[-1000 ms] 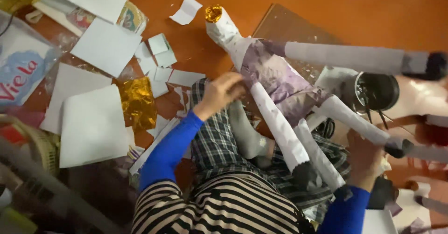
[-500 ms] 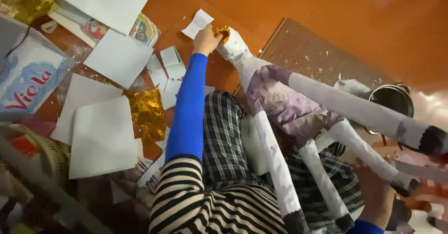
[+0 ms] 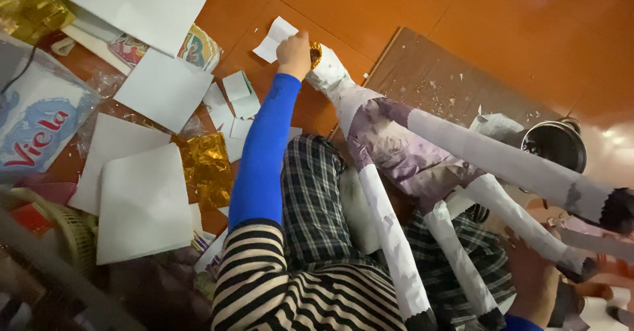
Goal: Applying paper strips and adhesive to a frame to create a paper-mache figure
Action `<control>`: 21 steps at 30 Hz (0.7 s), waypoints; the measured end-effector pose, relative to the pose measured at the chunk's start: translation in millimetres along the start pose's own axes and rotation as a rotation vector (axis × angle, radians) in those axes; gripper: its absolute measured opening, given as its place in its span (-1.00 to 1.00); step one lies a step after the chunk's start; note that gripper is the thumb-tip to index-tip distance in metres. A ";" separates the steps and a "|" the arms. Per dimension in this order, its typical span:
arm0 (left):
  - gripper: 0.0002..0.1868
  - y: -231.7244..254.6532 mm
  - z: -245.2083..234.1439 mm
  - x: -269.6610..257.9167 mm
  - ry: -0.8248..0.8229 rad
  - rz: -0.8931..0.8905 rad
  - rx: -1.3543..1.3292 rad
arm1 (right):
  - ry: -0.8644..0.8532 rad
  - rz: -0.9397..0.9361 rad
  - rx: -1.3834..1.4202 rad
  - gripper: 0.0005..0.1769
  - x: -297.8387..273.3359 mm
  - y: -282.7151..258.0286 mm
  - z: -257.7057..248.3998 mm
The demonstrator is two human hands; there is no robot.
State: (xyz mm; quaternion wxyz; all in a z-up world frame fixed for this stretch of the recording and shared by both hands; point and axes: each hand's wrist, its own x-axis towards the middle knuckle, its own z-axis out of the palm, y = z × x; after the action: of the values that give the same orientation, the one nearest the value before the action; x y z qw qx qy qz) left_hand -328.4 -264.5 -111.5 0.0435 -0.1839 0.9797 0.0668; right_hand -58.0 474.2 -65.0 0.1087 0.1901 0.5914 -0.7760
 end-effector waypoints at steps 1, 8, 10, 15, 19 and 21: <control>-0.54 2.6 -9.5 -0.5 0.059 0.117 0.032 | 0.021 -0.040 -0.012 -0.72 -1.3 -0.9 2.7; -0.81 4.6 11.8 37.5 0.055 0.460 0.197 | -0.137 -0.287 -0.792 -0.60 11.2 13.4 -17.2; -0.81 3.6 9.4 33.2 0.059 0.478 0.212 | -0.048 -0.179 -0.386 -0.68 -0.1 3.4 -0.2; -0.82 -1.4 10.7 27.7 0.141 0.544 0.248 | 0.034 -0.157 -0.066 -0.52 -3.1 3.0 8.5; -0.82 -2.8 13.7 27.7 0.176 0.534 0.201 | -0.033 -0.197 -0.492 -0.60 -0.6 2.1 7.1; -0.83 -1.9 0.4 22.8 0.181 0.523 0.155 | -0.052 -0.171 -0.154 -0.58 -8.3 -6.5 22.0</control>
State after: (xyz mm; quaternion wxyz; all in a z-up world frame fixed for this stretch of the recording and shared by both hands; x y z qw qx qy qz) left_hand -349.0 -274.2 -114.6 -0.0490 0.0735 0.9960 -0.0159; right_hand -56.7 454.4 -50.8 0.0718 0.1097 0.6603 -0.7395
